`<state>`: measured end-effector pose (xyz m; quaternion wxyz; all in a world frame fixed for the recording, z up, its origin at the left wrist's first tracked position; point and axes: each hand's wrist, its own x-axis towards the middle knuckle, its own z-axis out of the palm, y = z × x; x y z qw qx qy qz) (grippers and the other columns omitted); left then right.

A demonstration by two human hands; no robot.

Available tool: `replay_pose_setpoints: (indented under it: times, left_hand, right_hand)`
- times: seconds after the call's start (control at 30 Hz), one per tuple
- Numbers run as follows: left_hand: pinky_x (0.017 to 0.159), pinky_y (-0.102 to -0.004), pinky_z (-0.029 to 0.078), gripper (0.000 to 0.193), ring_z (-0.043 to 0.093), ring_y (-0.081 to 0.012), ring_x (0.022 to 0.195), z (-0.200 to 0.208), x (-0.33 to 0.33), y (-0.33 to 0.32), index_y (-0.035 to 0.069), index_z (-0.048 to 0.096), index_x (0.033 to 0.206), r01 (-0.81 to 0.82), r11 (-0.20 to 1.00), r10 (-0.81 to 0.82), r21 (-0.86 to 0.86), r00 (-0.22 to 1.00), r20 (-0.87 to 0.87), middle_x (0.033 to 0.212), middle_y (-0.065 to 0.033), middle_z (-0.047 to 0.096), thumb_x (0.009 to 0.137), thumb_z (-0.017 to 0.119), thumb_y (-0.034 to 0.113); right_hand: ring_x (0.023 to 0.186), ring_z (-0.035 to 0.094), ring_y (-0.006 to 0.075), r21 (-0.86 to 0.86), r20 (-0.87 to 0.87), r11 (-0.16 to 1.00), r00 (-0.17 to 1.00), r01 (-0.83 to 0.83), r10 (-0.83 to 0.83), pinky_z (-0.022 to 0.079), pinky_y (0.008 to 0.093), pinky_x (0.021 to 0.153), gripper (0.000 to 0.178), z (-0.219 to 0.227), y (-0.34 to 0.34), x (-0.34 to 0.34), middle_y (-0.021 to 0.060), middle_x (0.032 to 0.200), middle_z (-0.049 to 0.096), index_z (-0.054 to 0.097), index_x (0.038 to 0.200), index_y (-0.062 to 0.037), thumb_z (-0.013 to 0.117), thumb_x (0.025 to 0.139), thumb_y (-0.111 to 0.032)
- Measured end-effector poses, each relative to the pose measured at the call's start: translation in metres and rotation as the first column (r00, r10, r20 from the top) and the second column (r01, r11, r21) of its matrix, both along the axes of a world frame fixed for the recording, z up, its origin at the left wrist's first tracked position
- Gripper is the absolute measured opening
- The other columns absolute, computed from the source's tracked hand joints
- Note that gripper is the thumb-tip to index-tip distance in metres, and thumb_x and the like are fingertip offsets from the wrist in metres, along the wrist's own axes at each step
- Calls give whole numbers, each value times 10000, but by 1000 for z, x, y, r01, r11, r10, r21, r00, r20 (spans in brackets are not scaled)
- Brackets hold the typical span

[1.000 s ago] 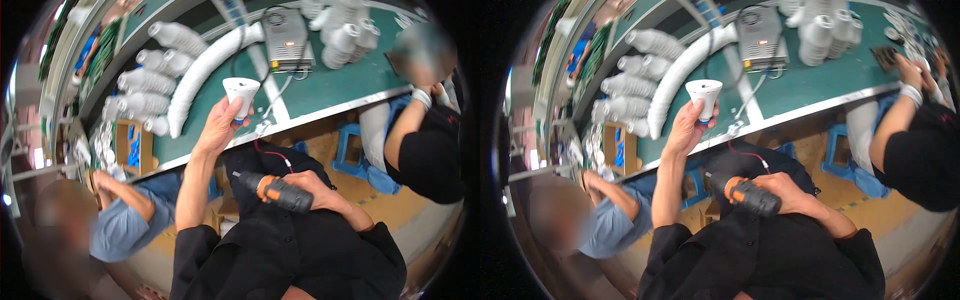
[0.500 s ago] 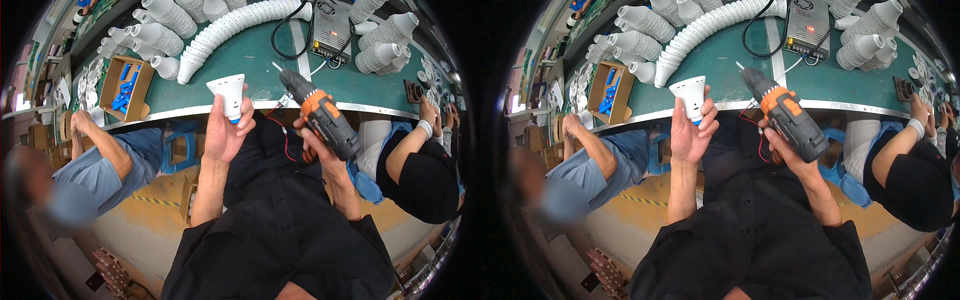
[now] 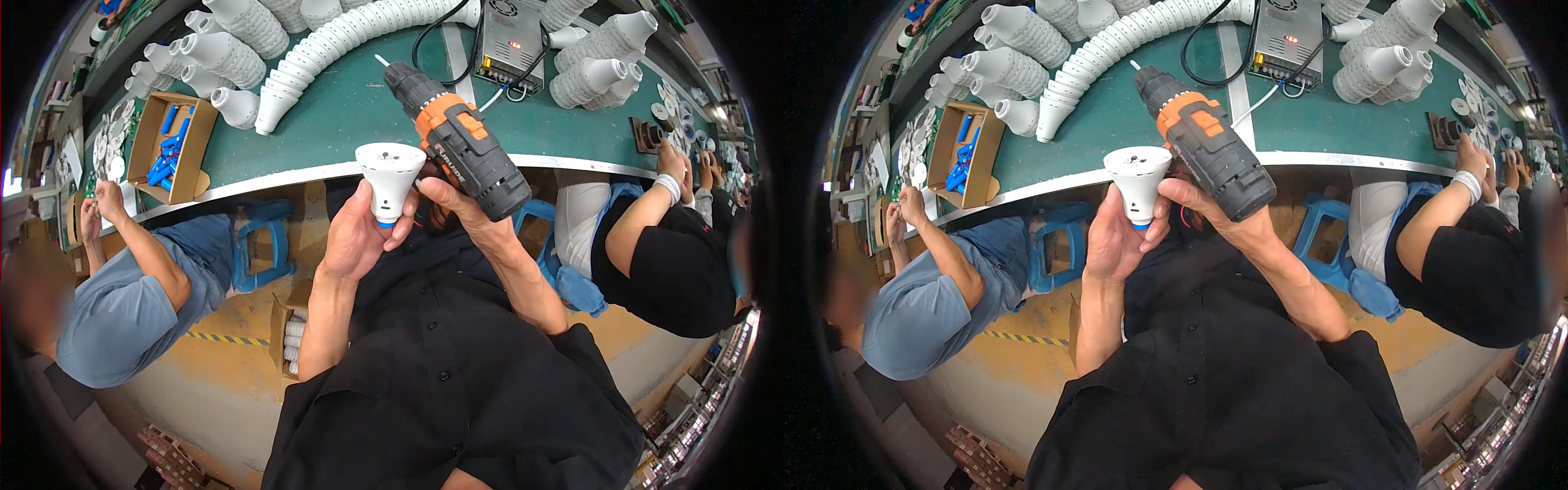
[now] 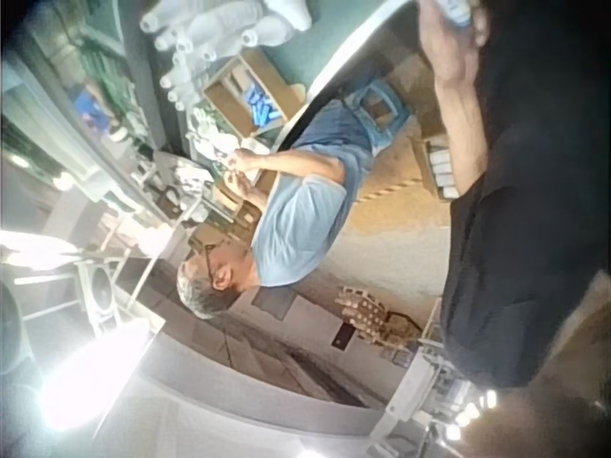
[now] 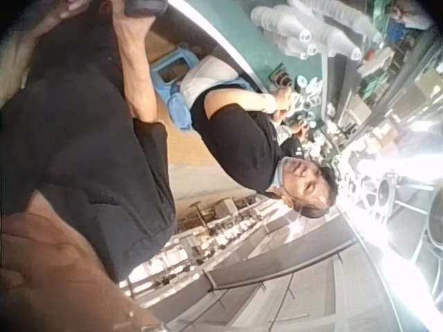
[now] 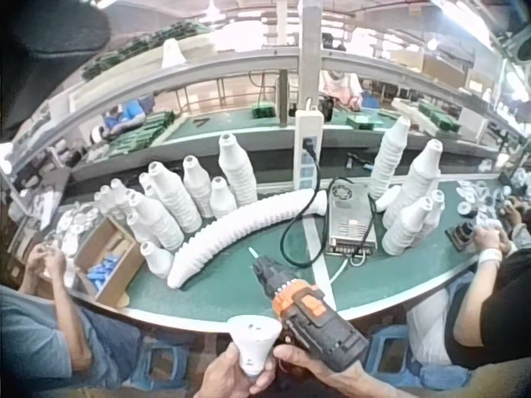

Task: Using a power drill to assemble and test LED light bulb components on a factory line.

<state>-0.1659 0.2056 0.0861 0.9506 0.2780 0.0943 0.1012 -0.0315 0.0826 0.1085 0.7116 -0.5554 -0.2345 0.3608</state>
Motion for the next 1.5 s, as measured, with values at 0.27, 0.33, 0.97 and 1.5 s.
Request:
replay_pose_setpoints:
  times: [0.27,0.33,0.97,1.5]
  left_hand:
    - [534,-205,381,600,512,-87,710,-6,-11,0,40,449,1371,77,971,-49,227,990,-129,997,-56,586,904,643,364]
    - [539,-208,389,590,510,-88,711,-7,-13,-3,34,446,1368,71,961,-38,269,991,-125,995,-57,582,915,637,359]
    - [576,-247,396,316,496,-97,622,-25,-14,-14,30,566,1081,4,889,42,459,995,-89,727,-40,571,957,578,320]
    - [558,-245,365,413,460,-82,608,-9,-5,-16,22,582,993,9,848,55,530,993,-104,717,-30,550,946,567,432]
  right_hand:
    - [812,636,113,-118,-80,991,995,-71,62,510,269,708,414,-6,-3,1,33,967,674,639,1189,-43,829,840,-159]
    - [675,615,103,-107,-38,991,996,-80,76,476,250,579,370,-5,-5,-4,44,904,680,636,1165,-41,810,861,-159]
    - [929,543,123,-230,258,969,955,-88,148,478,305,795,376,-21,-17,1,-3,1033,596,632,1162,-78,815,864,-215]
    - [751,522,77,-71,160,997,987,-12,23,442,262,660,261,-6,-13,0,-37,834,585,656,985,-79,814,864,-249]
